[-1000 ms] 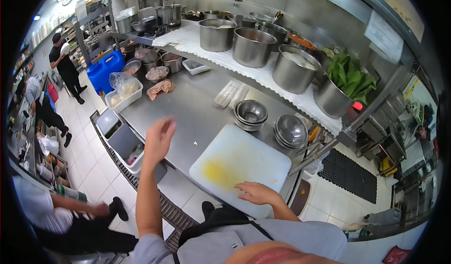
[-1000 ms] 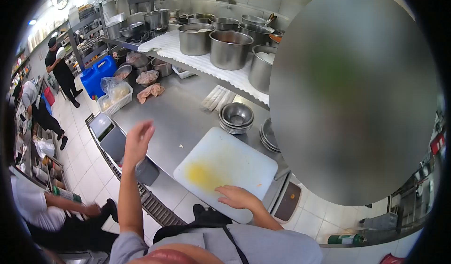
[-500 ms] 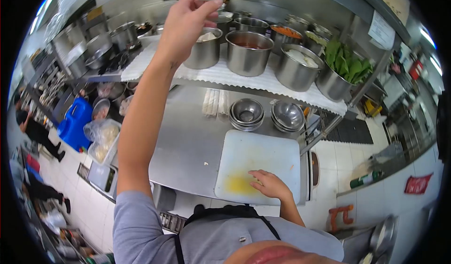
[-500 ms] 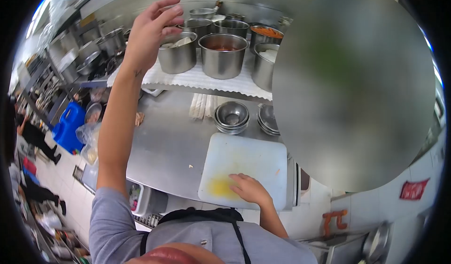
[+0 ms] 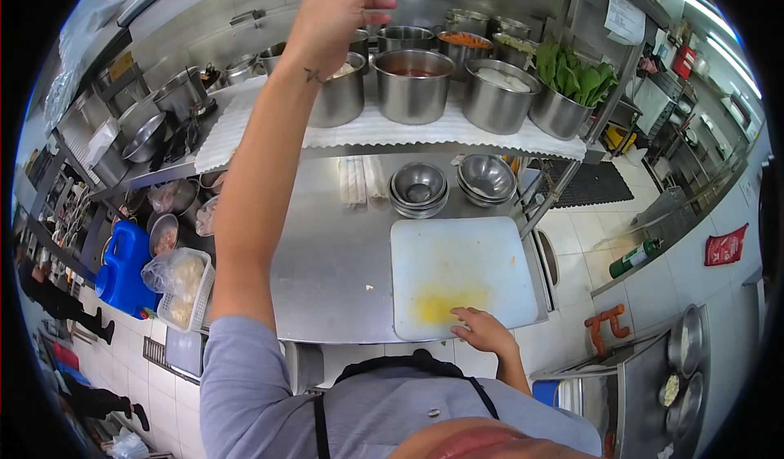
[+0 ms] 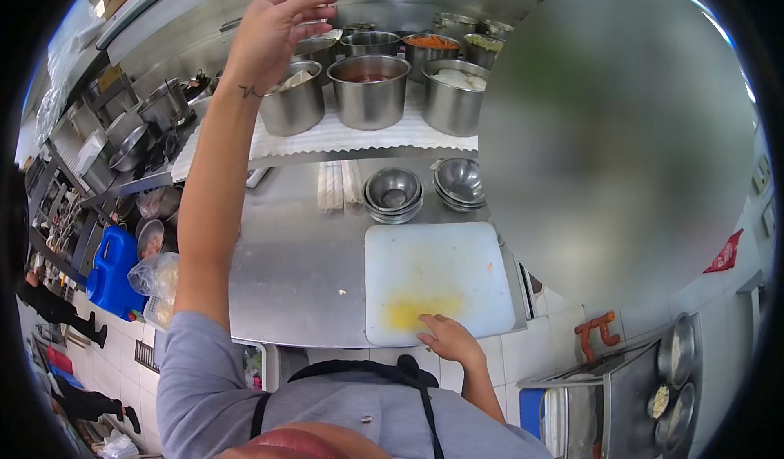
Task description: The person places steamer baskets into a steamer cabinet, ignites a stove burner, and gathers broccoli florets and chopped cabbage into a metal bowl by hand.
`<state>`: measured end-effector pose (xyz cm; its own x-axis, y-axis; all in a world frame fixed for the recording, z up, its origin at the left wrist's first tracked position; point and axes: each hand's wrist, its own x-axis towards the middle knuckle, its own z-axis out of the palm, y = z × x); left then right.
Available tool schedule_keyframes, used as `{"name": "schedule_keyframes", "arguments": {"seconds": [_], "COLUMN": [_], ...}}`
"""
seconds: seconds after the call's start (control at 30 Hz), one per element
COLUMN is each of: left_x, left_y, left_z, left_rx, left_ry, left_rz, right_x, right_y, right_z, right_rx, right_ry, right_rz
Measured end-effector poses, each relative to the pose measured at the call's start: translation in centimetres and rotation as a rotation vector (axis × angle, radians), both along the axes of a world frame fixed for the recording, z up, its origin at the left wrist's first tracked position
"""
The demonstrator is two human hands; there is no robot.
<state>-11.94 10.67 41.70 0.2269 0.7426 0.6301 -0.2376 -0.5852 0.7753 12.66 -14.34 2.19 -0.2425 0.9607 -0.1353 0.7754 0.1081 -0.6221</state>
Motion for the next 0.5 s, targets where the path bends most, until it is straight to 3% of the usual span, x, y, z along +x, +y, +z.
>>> {"name": "schedule_keyframes", "arguments": {"seconds": [0.5], "left_x": [0.0], "left_y": [-0.1], "left_z": [0.1], "left_rx": [-0.034], "left_ry": [-0.042], "left_rz": [-0.024], "right_x": [2.0], "right_y": [0.0], "right_z": [-0.9], "right_rx": [-0.038], "right_ry": [-0.063], "right_rz": [-0.027]}}
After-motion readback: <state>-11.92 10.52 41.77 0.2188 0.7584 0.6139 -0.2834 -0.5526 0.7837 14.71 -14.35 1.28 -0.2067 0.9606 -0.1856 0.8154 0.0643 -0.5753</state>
